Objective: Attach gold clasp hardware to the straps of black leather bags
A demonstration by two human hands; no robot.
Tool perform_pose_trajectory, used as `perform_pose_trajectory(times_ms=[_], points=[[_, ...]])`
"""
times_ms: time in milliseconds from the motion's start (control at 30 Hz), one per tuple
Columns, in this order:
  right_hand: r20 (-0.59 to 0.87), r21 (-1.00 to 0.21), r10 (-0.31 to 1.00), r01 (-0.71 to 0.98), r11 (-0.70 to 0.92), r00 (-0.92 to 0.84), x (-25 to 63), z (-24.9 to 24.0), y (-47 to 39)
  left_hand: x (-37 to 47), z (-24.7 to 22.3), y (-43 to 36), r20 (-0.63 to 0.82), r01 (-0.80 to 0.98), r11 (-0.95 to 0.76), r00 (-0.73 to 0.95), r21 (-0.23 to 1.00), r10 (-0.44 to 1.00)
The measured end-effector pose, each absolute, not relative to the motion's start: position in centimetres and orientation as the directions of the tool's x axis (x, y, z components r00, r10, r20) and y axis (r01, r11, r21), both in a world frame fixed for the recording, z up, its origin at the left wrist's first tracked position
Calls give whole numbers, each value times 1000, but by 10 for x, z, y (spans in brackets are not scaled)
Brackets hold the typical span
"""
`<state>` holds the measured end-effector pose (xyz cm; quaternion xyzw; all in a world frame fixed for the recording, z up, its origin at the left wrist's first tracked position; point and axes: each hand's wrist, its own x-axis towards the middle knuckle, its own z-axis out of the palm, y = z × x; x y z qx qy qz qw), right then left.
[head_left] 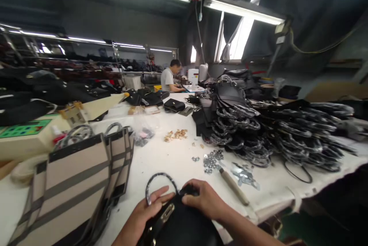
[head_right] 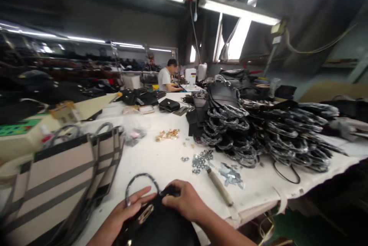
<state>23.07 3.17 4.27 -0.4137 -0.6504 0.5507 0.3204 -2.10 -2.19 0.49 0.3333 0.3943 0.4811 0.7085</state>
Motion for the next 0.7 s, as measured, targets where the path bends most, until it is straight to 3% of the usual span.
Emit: perform_pose_trajectory(times_ms=[133, 233, 300, 433, 533, 700], points=[[33, -988, 949, 132, 78, -315, 233, 45, 42, -10, 20, -31, -224, -436, 219, 41, 873, 974], [57, -990, 970, 110, 85, -237, 231, 43, 53, 2, 18, -33, -148, -417, 161, 64, 895, 987], [68, -989, 957, 106, 101, -281, 228, 41, 63, 7, 12, -30, -174, -393, 178, 46, 902, 984], [64, -901, 916, 371, 224, -397, 226, 37, 100, 3, 0, -14, -278, -250, 236, -147, 939, 949], [111, -763, 945, 582, 280, -309, 229, 35, 149, -4, -5, -1, -295, -151, 264, -247, 953, 923], [166, -636, 966, 728, 257, -196, 220, 29, 259, -8, -10, 16, -278, -81, 266, -274, 961, 921]])
